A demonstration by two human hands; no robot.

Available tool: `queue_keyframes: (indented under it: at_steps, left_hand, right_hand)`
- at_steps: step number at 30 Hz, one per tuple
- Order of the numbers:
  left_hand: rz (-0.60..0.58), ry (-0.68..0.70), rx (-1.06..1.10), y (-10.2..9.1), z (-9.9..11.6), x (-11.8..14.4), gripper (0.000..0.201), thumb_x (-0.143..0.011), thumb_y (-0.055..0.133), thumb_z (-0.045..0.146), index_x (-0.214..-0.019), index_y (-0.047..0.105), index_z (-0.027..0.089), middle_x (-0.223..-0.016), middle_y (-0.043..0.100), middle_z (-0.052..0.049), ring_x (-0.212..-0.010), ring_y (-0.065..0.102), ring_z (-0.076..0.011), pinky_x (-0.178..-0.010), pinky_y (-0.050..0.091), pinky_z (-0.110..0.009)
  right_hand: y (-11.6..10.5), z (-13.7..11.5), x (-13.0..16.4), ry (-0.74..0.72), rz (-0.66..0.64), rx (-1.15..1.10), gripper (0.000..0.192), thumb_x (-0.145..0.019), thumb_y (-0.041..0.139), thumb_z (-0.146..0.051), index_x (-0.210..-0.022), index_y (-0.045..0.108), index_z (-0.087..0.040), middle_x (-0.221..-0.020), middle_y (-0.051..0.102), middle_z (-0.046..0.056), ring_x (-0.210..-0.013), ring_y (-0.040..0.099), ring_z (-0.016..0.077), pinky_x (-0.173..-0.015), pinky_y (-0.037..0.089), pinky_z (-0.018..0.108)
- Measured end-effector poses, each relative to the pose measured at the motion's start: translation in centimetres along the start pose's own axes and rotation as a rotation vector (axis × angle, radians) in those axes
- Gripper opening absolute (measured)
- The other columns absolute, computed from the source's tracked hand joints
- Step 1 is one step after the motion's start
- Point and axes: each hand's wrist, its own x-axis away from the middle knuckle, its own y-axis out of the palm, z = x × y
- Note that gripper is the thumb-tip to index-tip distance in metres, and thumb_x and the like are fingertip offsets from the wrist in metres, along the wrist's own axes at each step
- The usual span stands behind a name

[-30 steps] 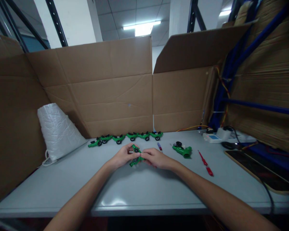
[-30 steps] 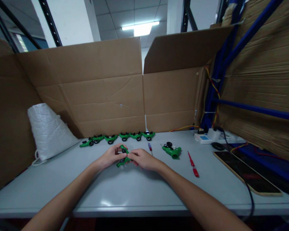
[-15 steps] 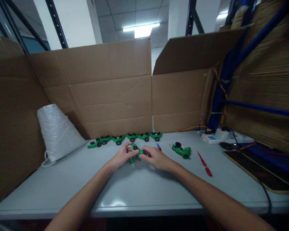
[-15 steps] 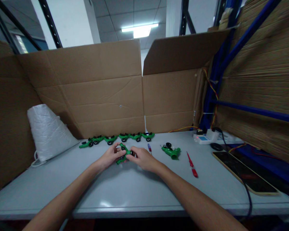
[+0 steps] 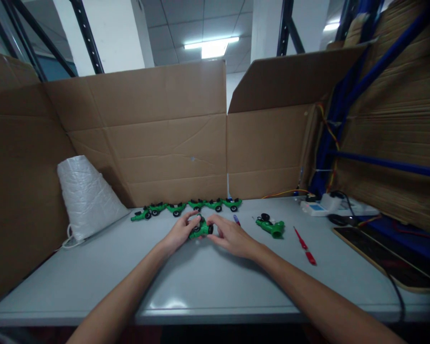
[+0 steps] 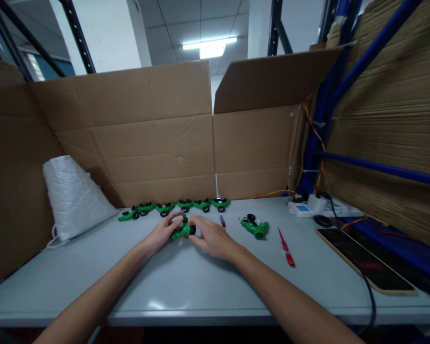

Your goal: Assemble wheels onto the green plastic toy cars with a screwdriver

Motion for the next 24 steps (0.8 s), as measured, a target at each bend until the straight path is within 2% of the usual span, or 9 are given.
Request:
queue_keyframes:
  at_steps: [3, 7, 9, 12, 15, 19, 21, 24]
  left_hand:
    - [0.098, 0.013, -0.044, 0.2, 0.1, 0.2, 0.079, -0.089, 0.068, 0.075, -0.141, 0.055, 0.016, -0.085, 0.071, -0.001, -0.065, 0.069, -0.0158, -0.061, 0.050, -0.025]
    - [0.055, 0.026, -0.132, 0.4, 0.2, 0.4, 0.075, -0.099, 0.049, 0.078, -0.142, 0.054, 0.017, -0.075, 0.068, 0.000, -0.061, 0.065, -0.0159, -0.054, 0.039, -0.023]
    - [0.015, 0.063, -0.197, 0.4, 0.1, 0.4, 0.072, -0.098, 0.054, 0.075, -0.141, 0.056, 0.017, -0.081, 0.071, -0.002, -0.068, 0.066, -0.0176, -0.057, 0.041, -0.024]
    - [-0.044, 0.159, -0.316, 0.2, -0.3, 0.3, 0.063, -0.094, 0.069, 0.065, -0.134, 0.064, 0.016, -0.105, 0.076, -0.010, -0.091, 0.070, -0.0224, -0.072, 0.050, -0.028]
    - [-0.076, 0.229, -0.414, 0.0, -0.7, 0.2, 0.049, -0.095, 0.071, 0.055, -0.126, 0.070, 0.017, -0.122, 0.074, -0.013, -0.107, 0.068, -0.0259, -0.083, 0.053, -0.032]
    - [-0.051, 0.258, -0.460, -0.2, -0.7, 0.2, 0.045, -0.098, 0.069, 0.050, -0.128, 0.070, 0.017, -0.122, 0.074, -0.012, -0.102, 0.068, -0.0249, -0.077, 0.053, -0.030]
    - [-0.036, 0.266, -0.472, -0.4, -0.6, 0.1, 0.045, -0.099, 0.067, 0.048, -0.131, 0.069, 0.017, -0.124, 0.074, -0.012, -0.102, 0.068, -0.0248, -0.077, 0.054, -0.031]
    - [-0.019, 0.275, -0.496, -0.6, -0.3, 0.1, 0.042, -0.100, 0.065, 0.045, -0.131, 0.070, 0.018, -0.127, 0.075, -0.012, -0.107, 0.068, -0.0256, -0.081, 0.054, -0.032]
  right_hand:
    - [0.1, -0.1, 0.1, 0.005, -0.020, 0.026, 0.024, -0.103, 0.060, -0.029, -0.126, 0.056, -0.025, -0.121, 0.069, 0.006, -0.087, 0.065, 0.0182, -0.081, 0.046, 0.029]
    - [0.4, 0.3, -0.1, 0.078, 0.017, 0.105, 0.027, -0.101, 0.065, -0.030, -0.125, 0.058, -0.021, -0.114, 0.072, 0.009, -0.096, 0.067, 0.0226, -0.085, 0.046, 0.031]
    - [0.5, 0.7, -0.3, 0.101, 0.022, 0.149, 0.020, -0.101, 0.064, -0.028, -0.120, 0.062, -0.020, -0.112, 0.074, 0.010, -0.101, 0.067, 0.0245, -0.088, 0.046, 0.032]
    - [0.7, 1.2, -0.5, 0.135, 0.004, 0.199, 0.012, -0.102, 0.060, -0.025, -0.110, 0.066, -0.019, -0.108, 0.074, 0.011, -0.105, 0.066, 0.0263, -0.091, 0.045, 0.034]
    - [0.8, 1.5, -0.4, 0.179, -0.001, 0.219, 0.008, -0.100, 0.061, -0.025, -0.105, 0.065, -0.019, -0.103, 0.073, 0.010, -0.105, 0.064, 0.0275, -0.091, 0.045, 0.035]
    - [0.8, 1.4, -0.3, 0.200, 0.044, 0.130, 0.017, -0.101, 0.060, -0.026, -0.117, 0.057, -0.021, -0.108, 0.070, 0.009, -0.102, 0.065, 0.0256, -0.089, 0.046, 0.034]
    - [0.6, 1.1, -0.2, 0.162, 0.046, 0.061, 0.020, -0.103, 0.058, -0.025, -0.122, 0.052, -0.022, -0.112, 0.069, 0.008, -0.101, 0.066, 0.0238, -0.089, 0.047, 0.034]
    - [0.3, 1.0, -0.2, 0.061, -0.004, 0.006, 0.020, -0.105, 0.053, -0.021, -0.125, 0.053, -0.025, -0.119, 0.068, 0.007, -0.109, 0.064, 0.0234, -0.096, 0.047, 0.035]
